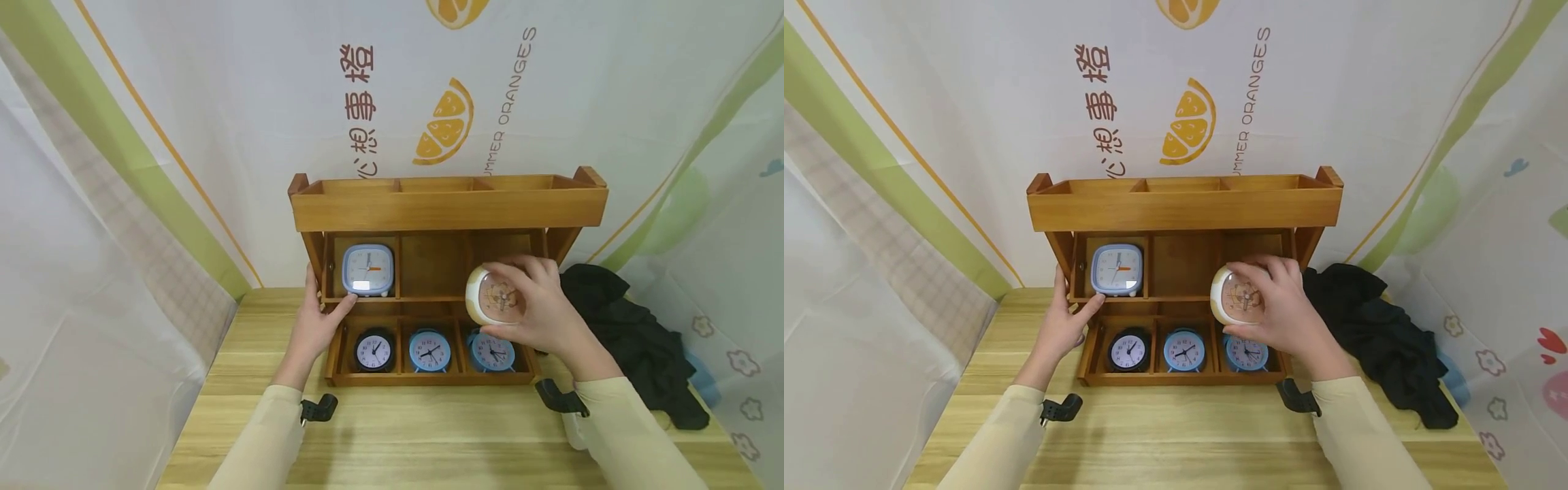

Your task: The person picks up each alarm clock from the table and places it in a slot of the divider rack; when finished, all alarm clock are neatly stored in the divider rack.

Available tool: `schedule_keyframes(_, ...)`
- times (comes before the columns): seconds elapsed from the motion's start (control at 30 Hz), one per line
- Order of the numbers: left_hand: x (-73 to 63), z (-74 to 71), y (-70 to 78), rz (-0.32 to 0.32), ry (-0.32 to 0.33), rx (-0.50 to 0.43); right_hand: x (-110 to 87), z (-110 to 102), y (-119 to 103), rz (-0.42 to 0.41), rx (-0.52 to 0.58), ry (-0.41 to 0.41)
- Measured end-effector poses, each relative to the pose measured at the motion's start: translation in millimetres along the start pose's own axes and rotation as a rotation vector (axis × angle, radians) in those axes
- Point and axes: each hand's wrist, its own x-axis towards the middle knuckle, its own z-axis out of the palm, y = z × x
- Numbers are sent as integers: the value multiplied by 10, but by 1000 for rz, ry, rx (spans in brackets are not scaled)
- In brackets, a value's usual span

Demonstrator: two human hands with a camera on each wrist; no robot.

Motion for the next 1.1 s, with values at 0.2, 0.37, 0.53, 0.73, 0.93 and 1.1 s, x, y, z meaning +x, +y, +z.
schedule_keyframes(0.2,3,-3,7,2,-3,5,203,72,-36,-11,20,-11)
schedule_keyframes(0.37,2,-2,11,-1,-2,2,305,146,-63,9,39,-35)
schedule_keyframes(0.53,6,-3,4,-2,-5,-6,418,218,-97,-7,60,-53)
schedule_keyframes(0.73,2,-18,3,-11,-3,-4,595,326,-140,-46,42,-67)
schedule_keyframes(0.93,-1,-10,-7,1,-4,2,706,401,-188,-42,25,-104)
schedule_keyframes(1.1,2,-14,-12,-1,-2,-1,768,446,-224,-21,5,-118)
